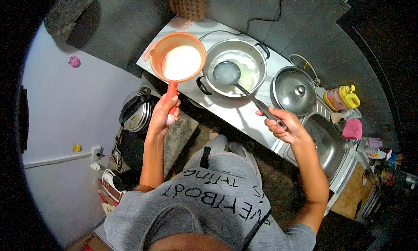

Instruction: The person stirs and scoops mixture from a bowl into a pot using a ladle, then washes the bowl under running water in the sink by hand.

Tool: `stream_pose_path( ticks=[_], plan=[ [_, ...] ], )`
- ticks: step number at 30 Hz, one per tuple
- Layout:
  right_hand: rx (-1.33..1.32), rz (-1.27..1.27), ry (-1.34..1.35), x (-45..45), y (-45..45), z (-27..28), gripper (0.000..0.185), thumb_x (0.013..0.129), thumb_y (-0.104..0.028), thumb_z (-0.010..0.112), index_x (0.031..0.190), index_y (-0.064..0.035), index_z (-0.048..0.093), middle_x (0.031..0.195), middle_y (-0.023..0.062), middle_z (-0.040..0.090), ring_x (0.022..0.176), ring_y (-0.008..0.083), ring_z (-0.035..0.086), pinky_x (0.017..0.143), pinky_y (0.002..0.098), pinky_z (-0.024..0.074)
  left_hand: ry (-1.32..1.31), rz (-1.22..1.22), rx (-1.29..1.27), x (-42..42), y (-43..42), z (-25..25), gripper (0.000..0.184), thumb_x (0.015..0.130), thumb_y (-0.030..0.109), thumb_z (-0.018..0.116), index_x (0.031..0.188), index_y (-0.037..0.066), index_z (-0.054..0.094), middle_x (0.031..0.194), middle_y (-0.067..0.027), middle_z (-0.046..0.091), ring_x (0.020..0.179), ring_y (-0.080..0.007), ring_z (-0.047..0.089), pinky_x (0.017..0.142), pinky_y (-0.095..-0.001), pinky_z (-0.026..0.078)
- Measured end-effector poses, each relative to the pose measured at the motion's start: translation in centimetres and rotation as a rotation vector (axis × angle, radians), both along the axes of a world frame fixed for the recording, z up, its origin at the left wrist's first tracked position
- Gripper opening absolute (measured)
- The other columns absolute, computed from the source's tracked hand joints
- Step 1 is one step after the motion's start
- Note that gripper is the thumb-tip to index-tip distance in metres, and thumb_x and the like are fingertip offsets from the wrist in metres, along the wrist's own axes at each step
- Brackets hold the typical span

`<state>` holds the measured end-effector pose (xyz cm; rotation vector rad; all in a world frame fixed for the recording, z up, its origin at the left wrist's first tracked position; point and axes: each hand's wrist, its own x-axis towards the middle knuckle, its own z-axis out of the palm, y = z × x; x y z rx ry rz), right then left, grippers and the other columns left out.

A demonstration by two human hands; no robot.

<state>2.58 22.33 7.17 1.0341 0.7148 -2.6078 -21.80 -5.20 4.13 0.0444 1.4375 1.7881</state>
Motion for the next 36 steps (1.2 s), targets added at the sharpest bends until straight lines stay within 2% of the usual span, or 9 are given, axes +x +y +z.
stream_pose_path(
  ticks=[3, 8, 15, 19, 21, 22, 24, 30, 36],
  plan=[
    [0.047, -0.015, 0.035, 1.1, 0.3, 1.9, 0.037, 0.098, -0.022, 0.039, 0.121, 0.0065, 0.045, 0.061, -0.0002, 0.040, 0.038, 0.0023, 0.031, 0.027, 0.0149, 0.0214, 0.021, -0.034, -0.018, 0.1, 0.4, 0.2, 0.022, 0.089, 0.019, 0.058, 0.100, 0.004, 0.044, 0.077, -0.0024, 0.050, 0.050, -0.0085, 0.049, 0.044, -0.0223, 0.042],
    [0.210, -0.038, 0.053, 2.5, 1.0, 4.5, 0.041, 0.099, -0.024, 0.036, 0.122, 0.0078, 0.045, 0.062, -0.0006, 0.041, 0.035, 0.0008, 0.030, 0.026, 0.0142, 0.0224, 0.077, -0.096, -0.082, 0.1, 1.3, -0.4, 0.025, 0.089, 0.019, 0.059, 0.101, 0.004, 0.043, 0.076, -0.0027, 0.049, 0.049, -0.0086, 0.049, 0.043, -0.0226, 0.043],
    [0.191, -0.107, 0.055, 3.6, 1.5, 6.0, 0.042, 0.098, -0.026, 0.038, 0.121, 0.0088, 0.046, 0.061, -0.0008, 0.040, 0.035, 0.0008, 0.032, 0.025, 0.0143, 0.0243, 0.235, -0.183, -0.167, -0.4, 3.2, -2.2, 0.030, 0.089, 0.020, 0.059, 0.106, 0.001, 0.043, 0.073, -0.0026, 0.049, 0.048, -0.0088, 0.050, 0.042, -0.0230, 0.043],
    [0.213, -0.107, 0.076, 4.2, 1.5, 6.0, 0.042, 0.099, -0.025, 0.038, 0.121, 0.0089, 0.045, 0.061, -0.0008, 0.040, 0.035, 0.0009, 0.033, 0.025, 0.0144, 0.0245, 0.426, -0.258, -0.338, -0.7, 4.3, -2.6, 0.032, 0.089, 0.022, 0.057, 0.110, 0.002, 0.044, 0.066, -0.0012, 0.049, 0.049, -0.0077, 0.051, 0.041, -0.0217, 0.042],
    [0.222, -0.103, 0.064, 4.3, 1.4, 6.1, 0.042, 0.099, -0.025, 0.037, 0.122, 0.0090, 0.045, 0.061, -0.0009, 0.040, 0.036, 0.0011, 0.033, 0.025, 0.0146, 0.0248, 0.581, -0.283, -0.400, -1.0, 4.8, -3.8, 0.037, 0.088, 0.024, 0.058, 0.113, 0.001, 0.044, 0.066, -0.0067, 0.054, 0.053, -0.0152, 0.057, 0.047, -0.0281, 0.047],
    [0.223, -0.106, 0.064, 4.4, 1.3, 6.1, 0.042, 0.099, -0.025, 0.037, 0.122, 0.0090, 0.045, 0.061, -0.0009, 0.040, 0.036, 0.0011, 0.033, 0.025, 0.0146, 0.0248, 0.583, -0.285, -0.399, -1.2, 5.0, -4.5, 0.037, 0.088, 0.024, 0.058, 0.113, 0.001, 0.044, 0.066, -0.0067, 0.054, 0.053, -0.0152, 0.057, 0.047, -0.0281, 0.047],
    [0.201, -0.100, 0.061, 4.5, 1.1, 6.0, 0.043, 0.099, -0.026, 0.037, 0.123, 0.0090, 0.044, 0.061, -0.0006, 0.040, 0.036, 0.0015, 0.033, 0.026, 0.0147, 0.0250, 1.005, -0.251, -0.531, -1.5, 5.4, -5.5, 0.037, 0.085, 0.021, 0.059, 0.110, -0.001, 0.044, 0.081, -0.0238, 0.062, 0.069, -0.0383, 0.063, 0.059, -0.0440, 0.049],
    [0.177, -0.102, 0.071, 4.8, 0.9, 5.6, 0.043, 0.099, -0.026, 0.037, 0.124, 0.0083, 0.043, 0.062, 0.0001, 0.041, 0.036, 0.0020, 0.032, 0.026, 0.0148, 0.0253, 1.182, -0.277, -0.592, -1.3, 6.4, -3.6, 0.039, 0.085, 0.022, 0.058, 0.115, 0.002, 0.044, 0.090, -0.0258, 0.062, 0.083, -0.0448, 0.060, 0.071, -0.0485, 0.048],
    [0.161, -0.104, 0.099, 5.1, 0.7, 5.1, 0.042, 0.099, -0.025, 0.037, 0.123, 0.0084, 0.044, 0.063, 0.0010, 0.043, 0.036, 0.0023, 0.034, 0.026, 0.0149, 0.0261, 1.522, -0.252, -0.563, -1.6, 6.6, -2.5, 0.044, 0.080, 0.012, 0.059, 0.118, 0.001, 0.041, 0.092, -0.0232, 0.059, 0.076, -0.0422, 0.061, 0.064, -0.0483, 0.049]
  ],
)
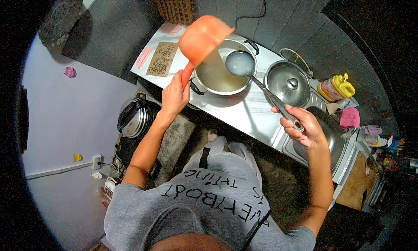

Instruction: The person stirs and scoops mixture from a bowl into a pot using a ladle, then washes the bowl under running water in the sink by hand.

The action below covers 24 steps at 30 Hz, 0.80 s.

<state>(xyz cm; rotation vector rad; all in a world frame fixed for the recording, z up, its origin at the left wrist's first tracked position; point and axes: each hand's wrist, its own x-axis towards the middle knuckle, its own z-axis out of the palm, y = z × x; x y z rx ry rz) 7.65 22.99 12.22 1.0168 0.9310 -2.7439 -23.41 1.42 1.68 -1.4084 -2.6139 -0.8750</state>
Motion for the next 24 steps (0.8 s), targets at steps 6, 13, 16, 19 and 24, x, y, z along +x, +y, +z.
stream_pose_path(
  ticks=[6, 13, 16, 19, 24],
  plan=[
    [-0.014, -0.013, -0.005, 0.2, -0.5, -0.4, 0.043, 0.098, -0.025, 0.039, 0.122, 0.0099, 0.044, 0.063, 0.0022, 0.045, 0.036, 0.0026, 0.035, 0.026, 0.0152, 0.0262, 0.148, -0.062, -0.070, -0.2, -0.1, 0.4, 0.051, 0.079, 0.011, 0.060, 0.124, 0.001, 0.038, 0.091, -0.0190, 0.056, 0.077, -0.0381, 0.061, 0.060, -0.0439, 0.051],
    [-0.021, -0.039, -0.029, 0.6, -1.3, -0.2, 0.043, 0.098, -0.025, 0.040, 0.122, 0.0103, 0.044, 0.062, 0.0019, 0.044, 0.035, 0.0026, 0.034, 0.026, 0.0156, 0.0253, -0.010, -0.048, -0.029, 0.8, 0.3, -1.4, 0.047, 0.081, 0.014, 0.059, 0.122, 0.001, 0.039, 0.091, -0.0220, 0.058, 0.079, -0.0401, 0.061, 0.065, -0.0473, 0.049],
    [-0.041, -0.046, 0.002, 0.8, -1.5, 0.2, 0.042, 0.098, -0.023, 0.038, 0.122, 0.0101, 0.044, 0.061, 0.0011, 0.043, 0.035, 0.0024, 0.033, 0.026, 0.0154, 0.0244, -0.343, 0.001, 0.057, 1.0, 0.6, -3.0, 0.040, 0.087, 0.022, 0.055, 0.116, 0.000, 0.041, 0.076, -0.0213, 0.060, 0.072, -0.0361, 0.063, 0.061, -0.0433, 0.049],
    [0.002, -0.055, 0.023, 0.4, -2.3, 1.5, 0.041, 0.098, -0.022, 0.038, 0.123, 0.0101, 0.043, 0.061, 0.0004, 0.042, 0.035, 0.0023, 0.032, 0.026, 0.0158, 0.0232, -0.985, 0.047, 0.029, 1.5, 1.3, -2.8, 0.041, 0.088, 0.027, 0.057, 0.114, 0.001, 0.042, 0.070, -0.0127, 0.057, 0.061, -0.0222, 0.061, 0.051, -0.0336, 0.048],
    [0.337, 0.093, -0.022, -0.9, -3.4, 1.4, 0.035, 0.099, -0.024, 0.037, 0.118, 0.0039, 0.048, 0.061, 0.0006, 0.045, 0.032, 0.0052, 0.034, 0.027, 0.0187, 0.0235, -1.600, -0.012, 0.153, 2.9, 1.6, -3.2, 0.031, 0.090, 0.022, 0.057, 0.110, 0.002, 0.044, 0.082, -0.0039, 0.051, 0.050, -0.0088, 0.048, 0.042, -0.0229, 0.043]
  ],
)
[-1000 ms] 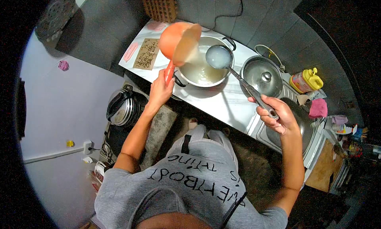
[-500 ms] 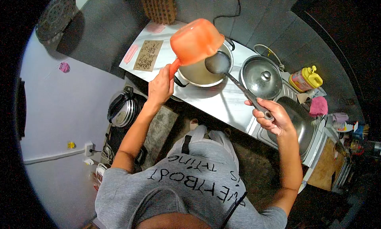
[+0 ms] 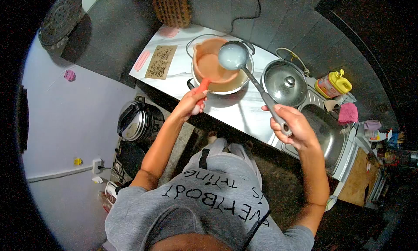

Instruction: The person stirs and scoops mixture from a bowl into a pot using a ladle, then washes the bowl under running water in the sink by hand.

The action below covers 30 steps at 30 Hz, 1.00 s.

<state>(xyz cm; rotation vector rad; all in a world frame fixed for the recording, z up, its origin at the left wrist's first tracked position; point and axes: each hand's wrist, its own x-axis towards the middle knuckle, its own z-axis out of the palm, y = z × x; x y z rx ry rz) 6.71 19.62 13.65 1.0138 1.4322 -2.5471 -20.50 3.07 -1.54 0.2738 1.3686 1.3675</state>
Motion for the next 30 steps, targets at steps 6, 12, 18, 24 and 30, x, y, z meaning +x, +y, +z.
stream_pose_path(
  ticks=[6, 12, 18, 24, 30],
  plan=[
    [0.352, 0.085, -0.177, -1.1, -2.3, -1.5, 0.031, 0.098, -0.028, 0.039, 0.113, -0.0023, 0.048, 0.059, -0.0002, 0.046, 0.034, 0.0082, 0.044, 0.029, 0.0211, 0.0299, -0.212, 0.017, 0.103, 0.6, -0.9, 1.1, 0.026, 0.090, 0.021, 0.057, 0.106, 0.004, 0.047, 0.079, -0.0028, 0.051, 0.051, -0.0075, 0.048, 0.042, -0.0210, 0.043],
    [1.155, 0.192, -0.238, -0.8, -3.1, -2.5, 0.037, 0.093, -0.021, 0.050, 0.118, 0.0056, 0.048, 0.070, 0.0255, 0.059, 0.059, 0.0378, 0.060, 0.062, 0.0434, 0.0456, -0.364, 0.013, 0.140, -0.3, -1.0, 1.6, 0.026, 0.090, 0.021, 0.056, 0.108, 0.003, 0.048, 0.077, -0.0014, 0.051, 0.053, -0.0064, 0.047, 0.044, -0.0189, 0.041],
    [1.278, 0.036, -0.224, 0.1, -3.7, -1.5, 0.037, 0.092, -0.019, 0.052, 0.122, 0.0030, 0.048, 0.069, 0.0227, 0.058, 0.062, 0.0347, 0.060, 0.061, 0.0390, 0.0448, -0.166, -0.009, 0.063, -0.5, -0.7, 1.8, 0.030, 0.091, 0.021, 0.055, 0.112, 0.002, 0.047, 0.077, -0.0010, 0.050, 0.051, -0.0063, 0.048, 0.043, -0.0189, 0.041],
    [1.181, -0.043, -0.248, 2.8, -2.5, -1.4, 0.036, 0.090, -0.018, 0.055, 0.120, 0.0027, 0.052, 0.071, 0.0197, 0.059, 0.059, 0.0187, 0.056, 0.060, 0.0322, 0.0444, 0.619, -0.089, -0.185, -2.0, -0.3, -0.2, 0.042, 0.085, 0.025, 0.060, 0.113, -0.002, 0.042, 0.077, -0.0143, 0.058, 0.058, -0.0222, 0.060, 0.052, -0.0334, 0.049],
    [1.190, 0.130, -0.261, 4.1, -2.4, -1.5, 0.039, 0.087, -0.020, 0.059, 0.117, 0.0025, 0.054, 0.076, 0.0219, 0.061, 0.067, 0.0301, 0.062, 0.065, 0.0347, 0.0468, 1.314, -0.053, -0.266, -1.9, -0.9, -0.2, 0.041, 0.084, 0.019, 0.057, 0.118, 0.002, 0.042, 0.095, -0.0263, 0.061, 0.084, -0.0439, 0.060, 0.072, -0.0486, 0.048]
  ],
)
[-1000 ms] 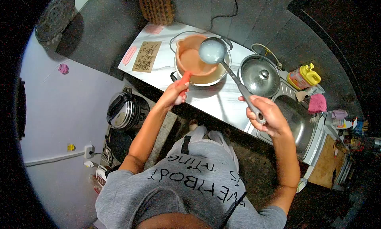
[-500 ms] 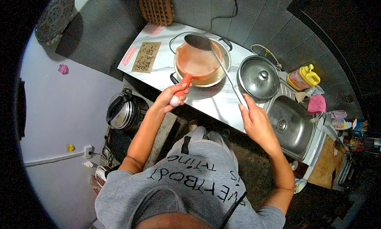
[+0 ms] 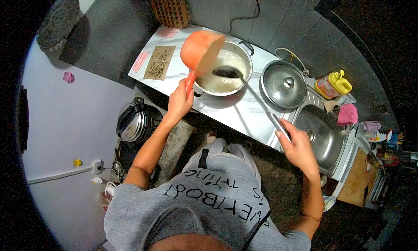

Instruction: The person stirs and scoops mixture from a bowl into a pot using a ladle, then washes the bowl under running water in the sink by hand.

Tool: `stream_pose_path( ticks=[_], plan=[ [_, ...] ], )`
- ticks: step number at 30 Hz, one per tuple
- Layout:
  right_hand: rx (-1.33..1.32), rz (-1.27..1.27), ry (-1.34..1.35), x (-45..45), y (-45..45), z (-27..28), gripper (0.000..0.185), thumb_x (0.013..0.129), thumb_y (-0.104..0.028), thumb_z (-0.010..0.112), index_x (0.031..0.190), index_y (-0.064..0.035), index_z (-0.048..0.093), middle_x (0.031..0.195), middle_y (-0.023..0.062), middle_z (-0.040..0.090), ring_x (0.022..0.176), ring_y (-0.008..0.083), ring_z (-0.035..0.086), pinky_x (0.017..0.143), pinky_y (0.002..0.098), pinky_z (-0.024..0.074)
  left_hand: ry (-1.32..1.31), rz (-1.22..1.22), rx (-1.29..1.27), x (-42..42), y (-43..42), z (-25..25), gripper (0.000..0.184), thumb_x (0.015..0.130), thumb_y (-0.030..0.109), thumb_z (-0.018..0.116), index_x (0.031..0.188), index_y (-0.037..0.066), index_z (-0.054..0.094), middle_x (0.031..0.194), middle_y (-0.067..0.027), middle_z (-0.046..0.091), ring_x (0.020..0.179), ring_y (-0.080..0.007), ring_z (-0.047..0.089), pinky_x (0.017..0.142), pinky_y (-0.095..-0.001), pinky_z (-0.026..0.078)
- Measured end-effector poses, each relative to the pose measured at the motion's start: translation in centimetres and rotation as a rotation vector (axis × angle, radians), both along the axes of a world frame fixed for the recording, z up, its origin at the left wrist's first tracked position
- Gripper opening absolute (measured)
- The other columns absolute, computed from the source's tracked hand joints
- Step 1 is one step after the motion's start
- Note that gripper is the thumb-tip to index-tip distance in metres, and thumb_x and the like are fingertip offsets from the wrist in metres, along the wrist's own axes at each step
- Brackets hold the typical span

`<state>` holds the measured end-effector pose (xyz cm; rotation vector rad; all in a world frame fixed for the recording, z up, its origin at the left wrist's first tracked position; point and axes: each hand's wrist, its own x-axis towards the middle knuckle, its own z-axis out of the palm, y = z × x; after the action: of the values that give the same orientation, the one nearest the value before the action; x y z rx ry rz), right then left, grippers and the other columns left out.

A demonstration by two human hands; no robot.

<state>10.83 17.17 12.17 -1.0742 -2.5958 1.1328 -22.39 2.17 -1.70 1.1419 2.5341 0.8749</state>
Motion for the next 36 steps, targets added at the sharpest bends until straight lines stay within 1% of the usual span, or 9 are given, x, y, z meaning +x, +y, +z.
stream_pose_path(
  ticks=[1, 4, 7, 11, 12, 18, 28, 35, 36],
  plan=[
    [-0.002, 0.000, 0.000, -0.2, -0.1, -0.2, 0.039, 0.087, -0.020, 0.059, 0.117, 0.0025, 0.054, 0.076, 0.0219, 0.061, 0.067, 0.0301, 0.062, 0.065, 0.0347, 0.0468, 0.058, -0.004, 0.004, -0.1, -0.2, 0.0, 0.041, 0.084, 0.017, 0.057, 0.119, 0.002, 0.042, 0.096, -0.0249, 0.061, 0.084, -0.0426, 0.060, 0.072, -0.0483, 0.048],
    [-0.086, 0.057, -0.068, -1.8, -0.7, 0.0, 0.034, 0.087, -0.020, 0.059, 0.115, -0.0013, 0.056, 0.070, 0.0233, 0.058, 0.066, 0.0376, 0.061, 0.062, 0.0401, 0.0452, 0.144, -0.021, -0.004, -0.2, -0.4, 0.8, 0.042, 0.083, 0.015, 0.057, 0.120, 0.002, 0.042, 0.099, -0.0228, 0.060, 0.084, -0.0405, 0.060, 0.071, -0.0474, 0.049],
    [-0.021, 0.114, -0.039, -2.8, -0.6, -1.5, 0.034, 0.087, -0.021, 0.057, 0.114, -0.0010, 0.056, 0.070, 0.0242, 0.058, 0.067, 0.0393, 0.060, 0.061, 0.0414, 0.0453, 0.218, -0.041, 0.004, -0.4, -0.8, 1.0, 0.045, 0.083, 0.014, 0.057, 0.123, 0.002, 0.041, 0.103, -0.0214, 0.059, 0.085, -0.0390, 0.061, 0.071, -0.0459, 0.049],
    [-0.048, 0.151, -0.122, -4.4, 0.6, -2.4, 0.033, 0.088, -0.022, 0.056, 0.111, 0.0020, 0.056, 0.068, 0.0245, 0.058, 0.066, 0.0413, 0.059, 0.061, 0.0444, 0.0450, 0.313, -0.073, 0.056, -0.7, -1.0, 1.6, 0.049, 0.081, 0.012, 0.058, 0.125, 0.002, 0.040, 0.104, -0.0202, 0.058, 0.086, -0.0376, 0.061, 0.071, -0.0439, 0.050],
    [-0.018, 0.169, -0.101, -4.8, 0.6, -2.6, 0.030, 0.087, -0.021, 0.055, 0.106, 0.0026, 0.057, 0.067, 0.0250, 0.058, 0.066, 0.0423, 0.059, 0.062, 0.0469, 0.0448, 0.314, -0.072, 0.056, -0.7, -1.0, 1.8, 0.049, 0.081, 0.012, 0.058, 0.125, 0.002, 0.040, 0.104, -0.0202, 0.058, 0.086, -0.0376, 0.061, 0.071, -0.0439, 0.050],
    [0.181, 0.157, -0.131, -7.2, 0.7, -4.7, 0.023, 0.088, -0.016, 0.052, 0.101, 0.0014, 0.057, 0.065, 0.0272, 0.057, 0.068, 0.0447, 0.057, 0.064, 0.0529, 0.0439, 0.322, -0.096, 0.078, -0.7, -1.2, 2.6, 0.052, 0.079, 0.010, 0.059, 0.126, 0.002, 0.039, 0.103, -0.0202, 0.058, 0.087, -0.0374, 0.060, 0.071, -0.0432, 0.050],
    [0.321, 0.082, 0.007, -10.4, 4.2, -12.1, 0.028, 0.089, -0.019, 0.052, 0.108, 0.0019, 0.053, 0.068, 0.0269, 0.059, 0.066, 0.0452, 0.059, 0.061, 0.0531, 0.0460, 0.274, -0.068, 0.144, 0.4, -1.5, 2.1, 0.051, 0.080, 0.013, 0.060, 0.126, 0.003, 0.040, 0.102, -0.0182, 0.058, 0.087, -0.0370, 0.060, 0.070, -0.0438, 0.050],
    [0.360, 0.041, 0.006, -10.3, 5.9, -12.8, 0.025, 0.091, -0.020, 0.049, 0.104, 0.0004, 0.054, 0.067, 0.0261, 0.060, 0.065, 0.0455, 0.059, 0.059, 0.0538, 0.0453, 0.245, -0.054, 0.231, 1.1, -1.6, 1.8, 0.047, 0.083, 0.016, 0.059, 0.125, 0.003, 0.041, 0.097, -0.0197, 0.059, 0.086, -0.0384, 0.061, 0.070, -0.0433, 0.050],
    [0.352, 0.086, 0.001, -10.0, 6.3, -12.3, 0.027, 0.092, -0.022, 0.047, 0.100, 0.0019, 0.053, 0.064, 0.0252, 0.059, 0.059, 0.0414, 0.060, 0.056, 0.0505, 0.0466, 0.242, -0.050, 0.230, 1.2, -1.5, 1.4, 0.047, 0.083, 0.016, 0.059, 0.125, 0.003, 0.041, 0.097, -0.0197, 0.059, 0.086, -0.0384, 0.061, 0.070, -0.0433, 0.050]
  ],
)
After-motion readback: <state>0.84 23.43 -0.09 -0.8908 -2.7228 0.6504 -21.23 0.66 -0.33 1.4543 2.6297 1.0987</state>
